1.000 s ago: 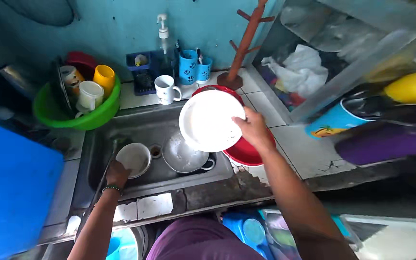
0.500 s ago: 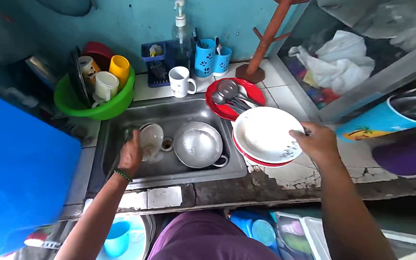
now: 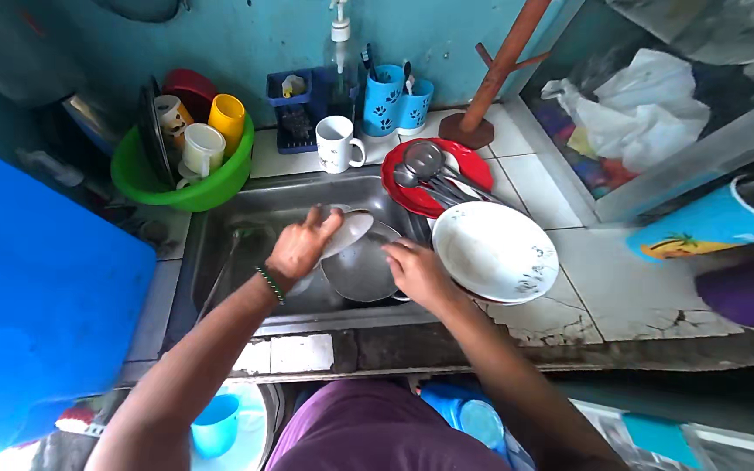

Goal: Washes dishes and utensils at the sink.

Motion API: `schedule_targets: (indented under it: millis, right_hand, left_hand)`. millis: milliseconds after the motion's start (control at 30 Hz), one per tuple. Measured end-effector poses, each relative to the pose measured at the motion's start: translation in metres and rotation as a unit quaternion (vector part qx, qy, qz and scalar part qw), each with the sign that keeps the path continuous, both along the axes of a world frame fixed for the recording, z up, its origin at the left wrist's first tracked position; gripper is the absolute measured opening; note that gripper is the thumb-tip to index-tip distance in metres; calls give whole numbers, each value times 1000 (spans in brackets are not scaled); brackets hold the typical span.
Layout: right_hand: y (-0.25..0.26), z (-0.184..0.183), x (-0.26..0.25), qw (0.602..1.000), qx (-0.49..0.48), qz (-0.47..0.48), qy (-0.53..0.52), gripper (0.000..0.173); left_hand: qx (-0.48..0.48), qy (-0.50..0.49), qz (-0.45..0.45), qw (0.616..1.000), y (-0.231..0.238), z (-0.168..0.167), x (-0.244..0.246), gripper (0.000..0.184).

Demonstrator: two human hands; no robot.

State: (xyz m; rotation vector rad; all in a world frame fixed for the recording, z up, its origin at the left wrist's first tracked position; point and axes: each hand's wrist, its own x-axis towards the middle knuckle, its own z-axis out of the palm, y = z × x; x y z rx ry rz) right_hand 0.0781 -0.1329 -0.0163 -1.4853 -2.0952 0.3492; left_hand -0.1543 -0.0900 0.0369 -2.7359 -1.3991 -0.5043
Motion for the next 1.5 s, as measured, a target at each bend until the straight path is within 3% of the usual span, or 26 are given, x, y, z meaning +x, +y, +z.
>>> schedule_targets:
  millis: [100, 267, 400, 567, 667, 800, 933, 1033, 1133, 1267, 1400, 1500]
  right_hand:
    - [23, -9, -16, 977, -200, -4, -69, 27]
    - [41, -34, -26, 945, -273, -1, -178, 30]
    - [49, -52, -35, 903, -347, 68, -242, 54]
    - [52, -59, -36, 886, -378, 77, -258, 74]
    - [55, -53, -37, 867, -425, 63, -252, 61]
    - [60, -61, -34, 865, -413, 96, -268, 49]
    - [61, -58, -22, 939, -298, 72, -156, 29]
    - [58, -58, -10, 981, -187, -9, -53, 27]
    - [53, -51, -14, 967, -235, -56, -85, 40]
    - [50, -56, -29, 925, -336, 49, -173, 62]
    - [55, -62, -30, 909, -341, 108, -215, 50]
    - [56, -42, -28, 902, -388, 86, -170, 34]
  left_hand:
    - [-159, 10, 79, 984, 3, -10, 38, 50]
    - [-325, -78, 226, 915, 24, -62, 62, 56]
    - [-388, 6, 265, 883, 25, -83, 77, 58]
    - [-391, 97, 255, 879, 20, -89, 83, 51]
    - [-396, 87, 253, 879, 19, -91, 82, 51]
    - [-376, 20, 261, 889, 20, -93, 79, 55]
    - [-400, -44, 270, 875, 21, -74, 74, 54]
    - [-400, -106, 256, 874, 23, -57, 66, 52]
    - [-338, -93, 219, 911, 11, -21, 60, 47]
    - [-225, 28, 201, 953, 9, 32, 61, 41]
    - [-196, 18, 202, 959, 9, 39, 54, 38]
    - [-224, -67, 198, 952, -1, 15, 49, 47]
